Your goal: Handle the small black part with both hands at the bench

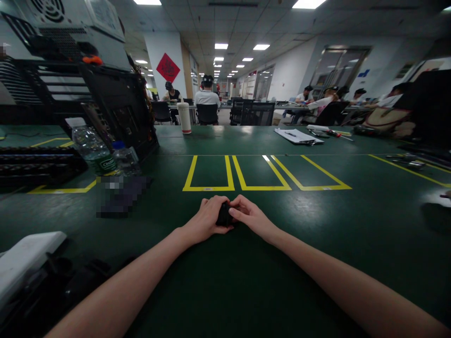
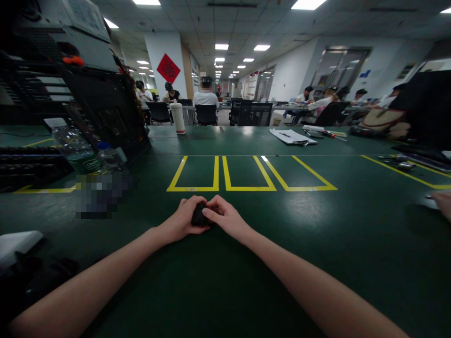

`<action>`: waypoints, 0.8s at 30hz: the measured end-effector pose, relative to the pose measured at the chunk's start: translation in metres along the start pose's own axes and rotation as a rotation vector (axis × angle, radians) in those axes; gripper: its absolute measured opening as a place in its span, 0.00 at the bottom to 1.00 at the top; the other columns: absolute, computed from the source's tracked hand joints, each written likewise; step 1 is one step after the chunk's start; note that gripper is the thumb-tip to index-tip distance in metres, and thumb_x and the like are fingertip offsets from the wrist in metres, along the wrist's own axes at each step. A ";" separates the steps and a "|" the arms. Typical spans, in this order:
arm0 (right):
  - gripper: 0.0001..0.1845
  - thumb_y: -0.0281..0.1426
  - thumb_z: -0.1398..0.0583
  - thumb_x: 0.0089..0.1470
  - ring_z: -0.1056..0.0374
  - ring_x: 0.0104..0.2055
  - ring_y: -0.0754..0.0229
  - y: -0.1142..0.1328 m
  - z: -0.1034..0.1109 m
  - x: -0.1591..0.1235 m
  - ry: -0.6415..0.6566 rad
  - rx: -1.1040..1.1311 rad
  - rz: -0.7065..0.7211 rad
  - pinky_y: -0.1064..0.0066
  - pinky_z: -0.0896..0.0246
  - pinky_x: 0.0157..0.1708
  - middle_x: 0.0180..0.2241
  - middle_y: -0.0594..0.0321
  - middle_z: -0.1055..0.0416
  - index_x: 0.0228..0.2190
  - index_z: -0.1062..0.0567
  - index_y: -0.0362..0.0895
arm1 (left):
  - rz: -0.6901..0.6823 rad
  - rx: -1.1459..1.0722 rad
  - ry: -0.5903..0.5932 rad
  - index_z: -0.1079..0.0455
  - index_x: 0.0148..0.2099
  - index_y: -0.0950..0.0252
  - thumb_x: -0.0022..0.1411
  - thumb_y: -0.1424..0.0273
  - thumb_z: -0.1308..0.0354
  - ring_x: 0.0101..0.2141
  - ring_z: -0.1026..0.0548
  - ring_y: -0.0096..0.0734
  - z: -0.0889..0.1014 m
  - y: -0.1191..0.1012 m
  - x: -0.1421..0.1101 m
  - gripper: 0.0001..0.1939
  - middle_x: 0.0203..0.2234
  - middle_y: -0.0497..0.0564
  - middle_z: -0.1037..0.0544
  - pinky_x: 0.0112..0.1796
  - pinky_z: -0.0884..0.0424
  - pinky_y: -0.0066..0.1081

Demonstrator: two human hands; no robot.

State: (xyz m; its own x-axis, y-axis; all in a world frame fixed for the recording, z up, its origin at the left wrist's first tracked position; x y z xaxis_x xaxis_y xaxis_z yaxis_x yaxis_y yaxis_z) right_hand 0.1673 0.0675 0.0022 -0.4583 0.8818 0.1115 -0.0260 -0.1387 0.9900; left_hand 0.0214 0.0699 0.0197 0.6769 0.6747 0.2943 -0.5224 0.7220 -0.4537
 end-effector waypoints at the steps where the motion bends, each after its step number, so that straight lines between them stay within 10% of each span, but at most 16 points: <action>1: 0.08 0.35 0.43 0.50 0.36 0.38 0.61 -0.001 0.000 0.000 -0.015 -0.004 0.000 0.65 0.38 0.38 0.34 0.65 0.36 0.32 0.36 0.45 | 0.001 -0.002 0.006 0.50 0.50 0.62 0.51 0.68 0.40 0.42 0.36 0.39 0.000 0.000 0.000 0.27 0.43 0.53 0.37 0.42 0.40 0.38; 24: 0.10 0.38 0.45 0.51 0.37 0.39 0.59 0.003 -0.002 -0.001 -0.009 -0.045 -0.059 0.64 0.38 0.38 0.36 0.64 0.36 0.34 0.37 0.46 | 0.001 -0.016 0.027 0.50 0.51 0.61 0.52 0.69 0.41 0.44 0.35 0.39 0.009 -0.007 -0.001 0.27 0.45 0.53 0.36 0.43 0.41 0.39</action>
State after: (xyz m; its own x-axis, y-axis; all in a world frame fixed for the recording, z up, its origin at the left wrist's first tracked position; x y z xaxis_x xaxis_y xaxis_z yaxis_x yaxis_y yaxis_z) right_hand 0.1657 0.0654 0.0047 -0.4465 0.8931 0.0545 -0.0926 -0.1067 0.9900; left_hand 0.0201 0.0652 0.0300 0.6906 0.6706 0.2710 -0.5148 0.7189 -0.4671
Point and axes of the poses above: each hand's wrist, its own x-axis towards the middle knuckle, its own z-axis out of the back of the hand, y = z × x, the point moved 3 cm from there along x, towards the middle knuckle
